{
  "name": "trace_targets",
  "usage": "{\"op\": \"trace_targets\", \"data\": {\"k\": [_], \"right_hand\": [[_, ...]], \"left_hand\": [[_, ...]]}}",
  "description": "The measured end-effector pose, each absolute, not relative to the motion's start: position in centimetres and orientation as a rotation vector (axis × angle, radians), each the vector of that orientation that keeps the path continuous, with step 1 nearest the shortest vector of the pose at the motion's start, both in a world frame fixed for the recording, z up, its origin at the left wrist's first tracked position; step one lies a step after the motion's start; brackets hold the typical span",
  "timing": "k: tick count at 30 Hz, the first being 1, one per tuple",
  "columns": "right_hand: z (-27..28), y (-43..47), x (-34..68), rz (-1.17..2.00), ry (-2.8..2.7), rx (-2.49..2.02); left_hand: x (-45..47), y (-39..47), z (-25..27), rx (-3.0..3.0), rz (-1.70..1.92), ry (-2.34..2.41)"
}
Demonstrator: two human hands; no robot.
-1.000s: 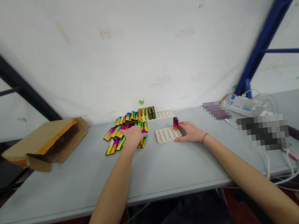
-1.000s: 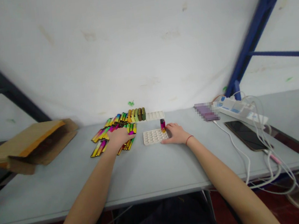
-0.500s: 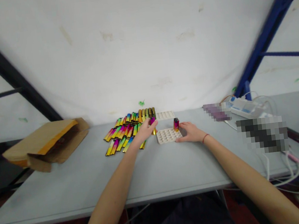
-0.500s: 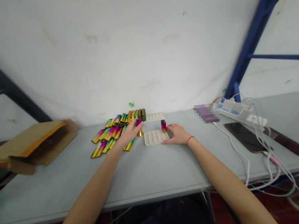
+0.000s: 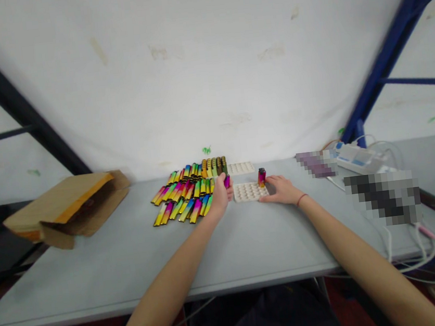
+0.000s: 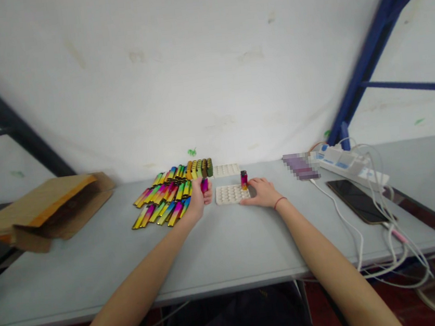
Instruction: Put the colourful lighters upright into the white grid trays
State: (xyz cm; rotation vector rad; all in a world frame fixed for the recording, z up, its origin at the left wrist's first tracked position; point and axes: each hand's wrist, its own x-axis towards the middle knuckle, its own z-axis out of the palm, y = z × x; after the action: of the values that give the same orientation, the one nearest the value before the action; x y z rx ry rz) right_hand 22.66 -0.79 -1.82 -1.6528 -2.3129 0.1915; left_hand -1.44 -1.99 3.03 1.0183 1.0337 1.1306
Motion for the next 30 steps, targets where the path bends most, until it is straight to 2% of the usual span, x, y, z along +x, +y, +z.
{"op": "trace_targets", "data": {"k": [23,30], "right_hand": [[-1.5,-1.3,22.1,0.182,-2.335,-1.7],[-1.6,-1.3,21.9,0.181,-2.338,-1.712]], "left_hand": [[-1.0,-2.6,3.1,0.756,1.291,0.982],[0.0,-2.4,1.0,1.197,1.221,0.967]]}}
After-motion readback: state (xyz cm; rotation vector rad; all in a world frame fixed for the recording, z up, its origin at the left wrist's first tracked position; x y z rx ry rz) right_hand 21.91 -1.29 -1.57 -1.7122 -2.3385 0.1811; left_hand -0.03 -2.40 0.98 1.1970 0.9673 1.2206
